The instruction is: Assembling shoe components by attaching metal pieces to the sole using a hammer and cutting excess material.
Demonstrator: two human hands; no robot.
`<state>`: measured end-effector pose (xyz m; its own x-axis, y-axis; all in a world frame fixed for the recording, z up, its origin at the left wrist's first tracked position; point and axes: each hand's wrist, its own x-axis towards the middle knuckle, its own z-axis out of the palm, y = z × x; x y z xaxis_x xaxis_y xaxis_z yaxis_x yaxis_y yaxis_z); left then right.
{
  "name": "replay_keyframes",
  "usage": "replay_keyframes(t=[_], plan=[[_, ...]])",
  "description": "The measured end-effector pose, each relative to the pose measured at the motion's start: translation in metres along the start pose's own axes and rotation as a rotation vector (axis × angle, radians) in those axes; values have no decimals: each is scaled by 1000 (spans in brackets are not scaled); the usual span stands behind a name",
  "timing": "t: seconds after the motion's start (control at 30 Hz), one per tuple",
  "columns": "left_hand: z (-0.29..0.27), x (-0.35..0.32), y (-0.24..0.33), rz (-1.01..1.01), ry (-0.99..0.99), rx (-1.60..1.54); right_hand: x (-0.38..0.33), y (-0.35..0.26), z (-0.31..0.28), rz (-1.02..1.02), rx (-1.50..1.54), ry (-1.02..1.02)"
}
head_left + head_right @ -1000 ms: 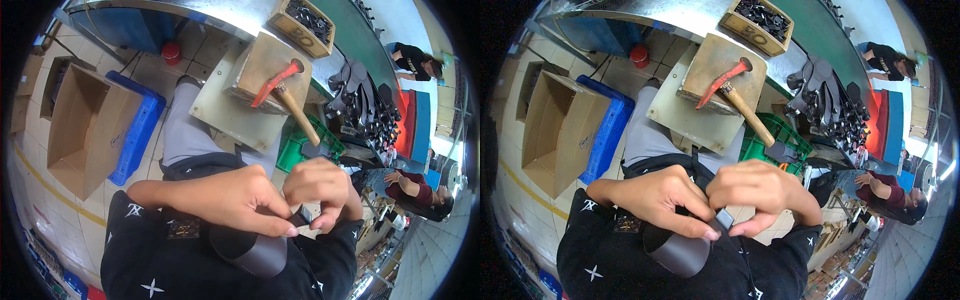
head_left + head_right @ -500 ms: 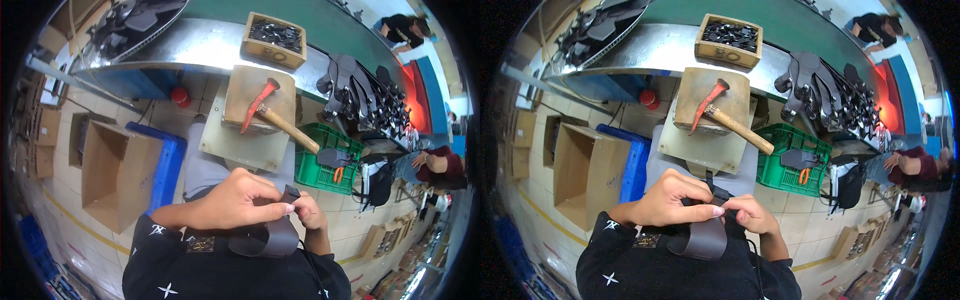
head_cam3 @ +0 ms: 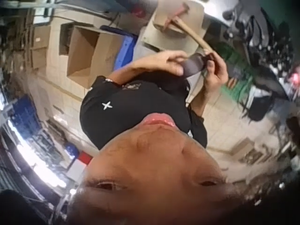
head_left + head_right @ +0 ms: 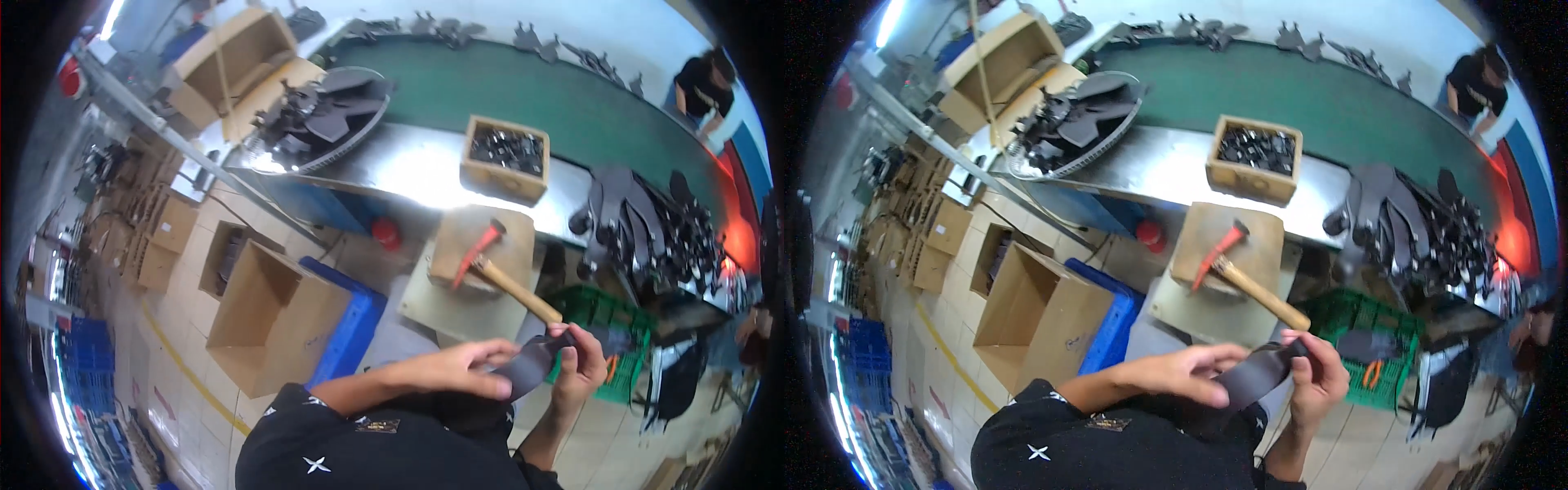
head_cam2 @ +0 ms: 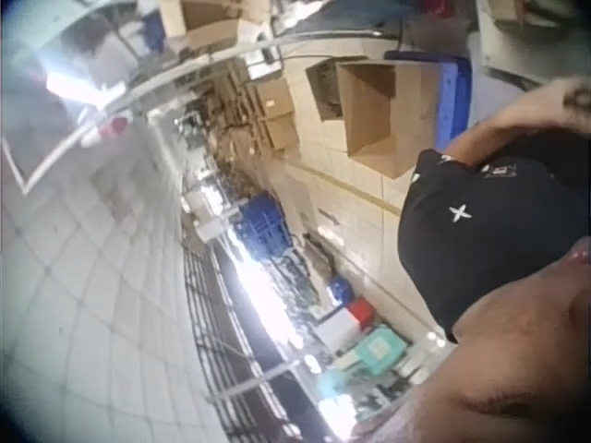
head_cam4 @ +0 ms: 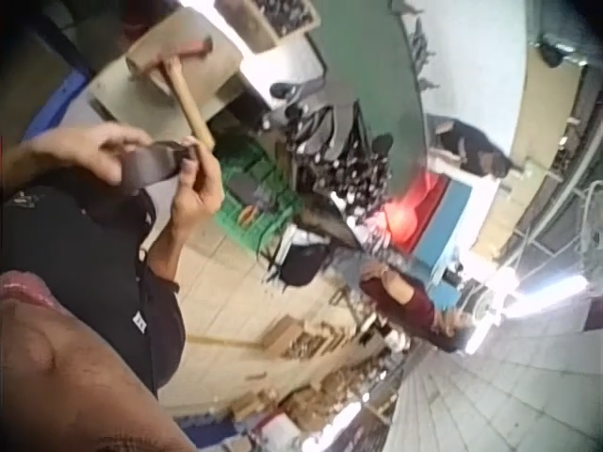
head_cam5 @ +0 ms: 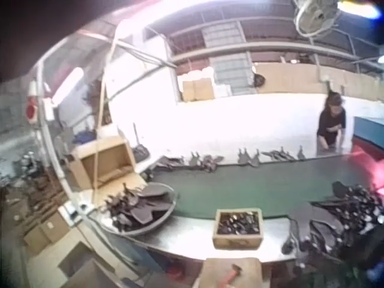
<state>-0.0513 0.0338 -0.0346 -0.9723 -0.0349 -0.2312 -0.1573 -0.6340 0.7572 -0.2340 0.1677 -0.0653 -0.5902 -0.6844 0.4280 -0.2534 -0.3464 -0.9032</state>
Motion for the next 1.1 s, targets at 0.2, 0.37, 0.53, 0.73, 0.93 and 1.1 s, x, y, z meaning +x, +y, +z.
replay_keyframes(t=[0.2,0.37,0.53,0.73,0.93,1.1], plan=[[-60,-25,60,283,644,487,40,14,-9,155,-80,153],[-198,-57,221,815,1007,606,58,28,-23,283,57,170],[-283,-84,260,1018,1440,578,81,33,-60,153,-265,317],[-218,-34,176,755,1085,595,233,65,-199,-179,-998,778],[-189,-29,126,589,1007,727,334,118,-264,252,-1555,414],[-169,-41,128,572,1025,774,345,113,-277,249,-1243,328]])
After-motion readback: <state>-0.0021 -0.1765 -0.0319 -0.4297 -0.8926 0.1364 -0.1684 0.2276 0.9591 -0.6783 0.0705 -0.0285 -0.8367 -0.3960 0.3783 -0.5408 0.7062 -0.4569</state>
